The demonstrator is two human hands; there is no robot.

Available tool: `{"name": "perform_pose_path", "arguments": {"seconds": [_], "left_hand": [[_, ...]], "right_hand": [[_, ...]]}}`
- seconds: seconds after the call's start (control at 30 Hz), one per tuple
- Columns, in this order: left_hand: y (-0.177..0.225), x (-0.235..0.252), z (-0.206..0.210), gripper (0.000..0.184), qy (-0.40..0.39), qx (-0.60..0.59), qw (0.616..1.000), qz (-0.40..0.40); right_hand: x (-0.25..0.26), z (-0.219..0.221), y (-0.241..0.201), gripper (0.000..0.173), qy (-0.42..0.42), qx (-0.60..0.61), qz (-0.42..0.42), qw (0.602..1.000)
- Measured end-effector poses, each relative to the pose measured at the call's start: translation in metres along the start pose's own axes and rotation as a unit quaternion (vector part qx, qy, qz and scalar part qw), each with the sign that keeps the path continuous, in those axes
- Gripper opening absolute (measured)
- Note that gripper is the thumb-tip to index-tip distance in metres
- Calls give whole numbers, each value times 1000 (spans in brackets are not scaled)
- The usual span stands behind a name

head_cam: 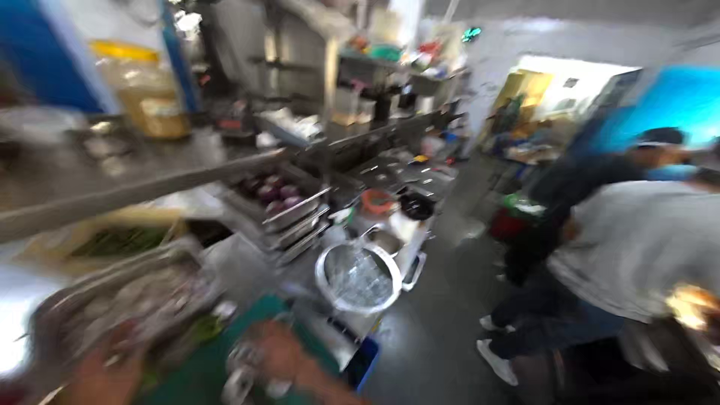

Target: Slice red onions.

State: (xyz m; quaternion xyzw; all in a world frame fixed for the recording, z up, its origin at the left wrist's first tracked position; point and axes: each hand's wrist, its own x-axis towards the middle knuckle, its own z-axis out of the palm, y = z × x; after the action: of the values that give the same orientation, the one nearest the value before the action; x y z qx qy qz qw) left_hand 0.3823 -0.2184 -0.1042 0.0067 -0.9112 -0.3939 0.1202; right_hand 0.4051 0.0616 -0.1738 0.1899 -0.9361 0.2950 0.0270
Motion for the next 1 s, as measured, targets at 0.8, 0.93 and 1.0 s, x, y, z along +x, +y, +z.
{"name": "perform_pose_path", "arguments": {"seconds": [0.8, 0.93, 1.0], "left_hand": [[-47, -192, 25, 26, -108, -107, 968, -200], [-25, -182, 23, 23, -114, -380, 888, -230], [-11, -175, 24, 22, -115, -455, 847, -250]], "right_hand": [[-40, 53, -82, 22, -215, 330, 172, 903], [-44, 33, -74, 21, -165, 475, 167, 848], [-46, 25, -72, 22, -146, 521, 157, 826]]}}
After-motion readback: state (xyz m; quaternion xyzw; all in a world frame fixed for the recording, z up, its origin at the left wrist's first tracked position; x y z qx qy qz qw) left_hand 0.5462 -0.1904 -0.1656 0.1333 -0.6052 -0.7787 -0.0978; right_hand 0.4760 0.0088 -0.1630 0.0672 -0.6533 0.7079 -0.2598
